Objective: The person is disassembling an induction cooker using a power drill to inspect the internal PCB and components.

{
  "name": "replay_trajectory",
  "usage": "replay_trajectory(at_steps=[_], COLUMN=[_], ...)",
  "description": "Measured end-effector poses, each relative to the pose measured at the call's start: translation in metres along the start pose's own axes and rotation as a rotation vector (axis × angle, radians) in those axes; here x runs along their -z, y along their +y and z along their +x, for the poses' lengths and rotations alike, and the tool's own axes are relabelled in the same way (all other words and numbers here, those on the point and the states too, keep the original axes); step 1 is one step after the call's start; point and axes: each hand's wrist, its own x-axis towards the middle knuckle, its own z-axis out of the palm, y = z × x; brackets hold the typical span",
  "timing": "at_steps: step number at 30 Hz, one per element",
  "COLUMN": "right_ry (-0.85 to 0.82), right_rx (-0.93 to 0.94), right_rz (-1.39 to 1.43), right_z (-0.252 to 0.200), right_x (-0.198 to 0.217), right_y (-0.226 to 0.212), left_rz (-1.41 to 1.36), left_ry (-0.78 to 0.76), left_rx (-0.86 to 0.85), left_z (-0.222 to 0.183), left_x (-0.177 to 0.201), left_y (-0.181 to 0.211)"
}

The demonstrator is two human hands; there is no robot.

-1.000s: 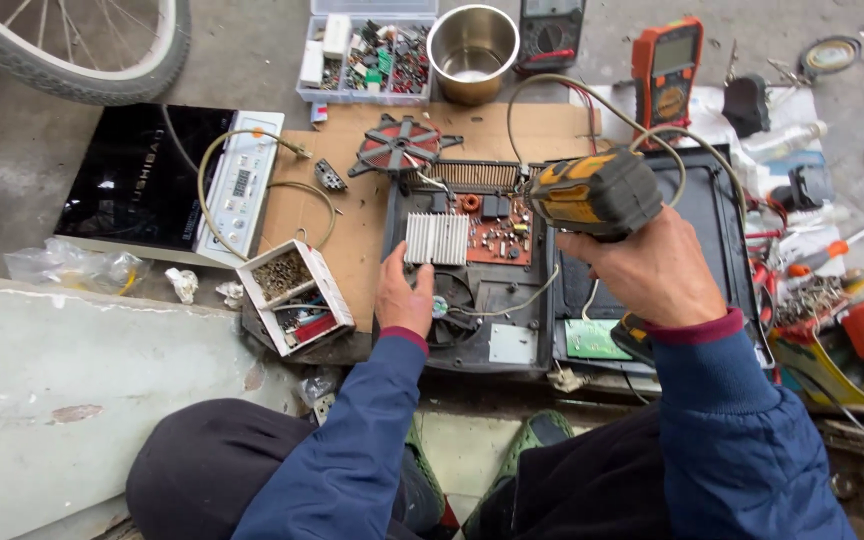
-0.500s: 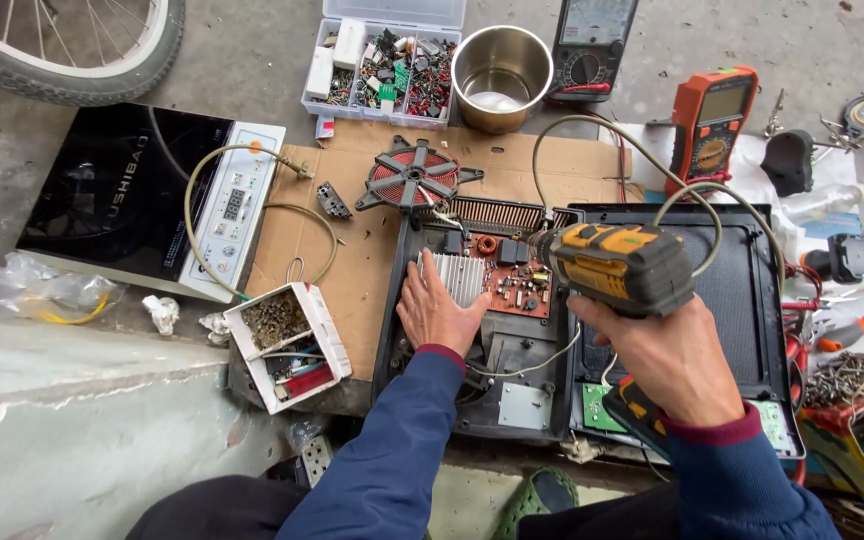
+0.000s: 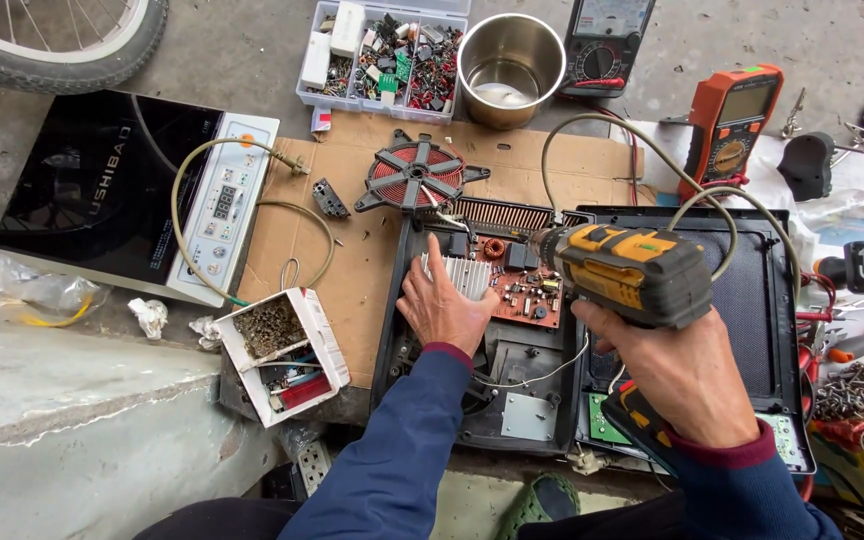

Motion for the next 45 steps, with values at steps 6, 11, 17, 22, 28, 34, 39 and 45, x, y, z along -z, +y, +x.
replay_trajectory(at_steps=[6,11,17,22,28,34,39,45], right_ry=[0.062,0.106,0.179,0.197,0.186,0.19,0.206,0.162], right_rx=[0.114,0.219,0.19,0.116,0.089,0.067,0.04,0.102], right_rz=[0.163,0.312,0.365,0.373,0.363,0.326,0.275,0.291], right_z=[0.001,0.006,0.005,0.006,0.006,0.005,0.005,0.01], right_x=[0.013,0.029,0.045,0.051,0.054,0.053,0.05,0.04], right_y=[0.009,0.029,0.036,0.047,0.045,0.043,0.046,0.042], left_rz=[-0.023,0.003,-0.04,-0.022,0.009,0.022,0.017,-0.016], left_ry=[-0.058,-0.104,-0.137,-0.09,-0.014,0.001,0.01,-0.002], left_rx=[0.018,0.023,0.09,0.071,-0.001,-0.022,-0.037,-0.05], left_z=[0.005,0.006,0.002,-0.003,-0.006,-0.007,-0.009,-0.004], left_x=[0.022,0.03,0.04,0.03,0.015,0.008,-0.001,-0.006], left_y=[0.013,0.012,0.014,0.01,0.004,0.001,-0.003,-0.013])
